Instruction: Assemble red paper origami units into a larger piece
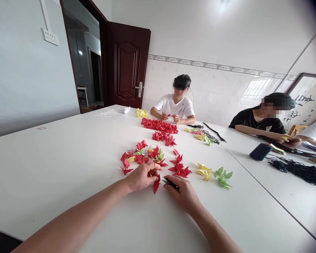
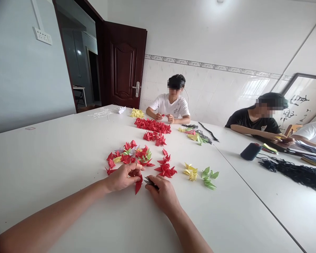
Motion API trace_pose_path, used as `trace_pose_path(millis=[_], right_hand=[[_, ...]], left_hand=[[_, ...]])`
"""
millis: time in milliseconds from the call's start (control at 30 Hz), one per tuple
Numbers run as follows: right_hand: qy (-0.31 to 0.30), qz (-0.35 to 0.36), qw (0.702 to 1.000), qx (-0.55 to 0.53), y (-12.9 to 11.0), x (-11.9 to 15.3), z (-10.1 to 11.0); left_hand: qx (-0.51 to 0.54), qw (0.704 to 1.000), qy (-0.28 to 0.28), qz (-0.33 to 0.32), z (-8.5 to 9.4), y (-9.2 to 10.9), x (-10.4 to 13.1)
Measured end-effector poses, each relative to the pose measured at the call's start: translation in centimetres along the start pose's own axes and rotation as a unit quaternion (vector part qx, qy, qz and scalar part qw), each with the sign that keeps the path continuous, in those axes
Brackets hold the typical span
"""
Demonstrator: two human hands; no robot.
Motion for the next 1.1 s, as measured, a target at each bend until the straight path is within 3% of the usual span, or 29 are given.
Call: trace_pose_path(millis=[267, 533, 800, 967, 1100], right_hand=[[-0.052, 0.007, 0.998, 0.027, -0.5, 0.0, -0.8], [-0.016, -0.020, 0.999, -0.034, -0.4, 0.0, -0.8], [-0.015, 0.013, 0.999, -0.039, -0.6, 0.1, -1.2], [0.009, -0.001, 0.999, -0.037, 0.0, 0.1, -0.5], [0.093, -0.027, 0.994, -0.055, 1.6, 0.4, 2.4]], left_hand=[[0.011, 1.000, -0.006, 0.004, -0.3, -0.2, -0.1], [0.023, 1.000, -0.011, 0.001, -1.0, -0.8, -0.1], [0.019, 1.000, -0.021, 0.004, -1.6, -0.7, 0.0], [-0.004, 1.000, 0.004, -0.004, -0.6, -0.1, 0.1], [-0.061, 0.996, 0.059, -0.021, 1.9, 0.8, 0.2]])
Point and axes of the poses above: each hand's wrist, its own x-axis away from the middle knuckle, its own z-axis out of the back of the hand, y = z × x, the point moved 9 cm from there along -x, towards the middle knuckle, and after that the axes turned 7 degrees about -y, right-handed, at the moved point
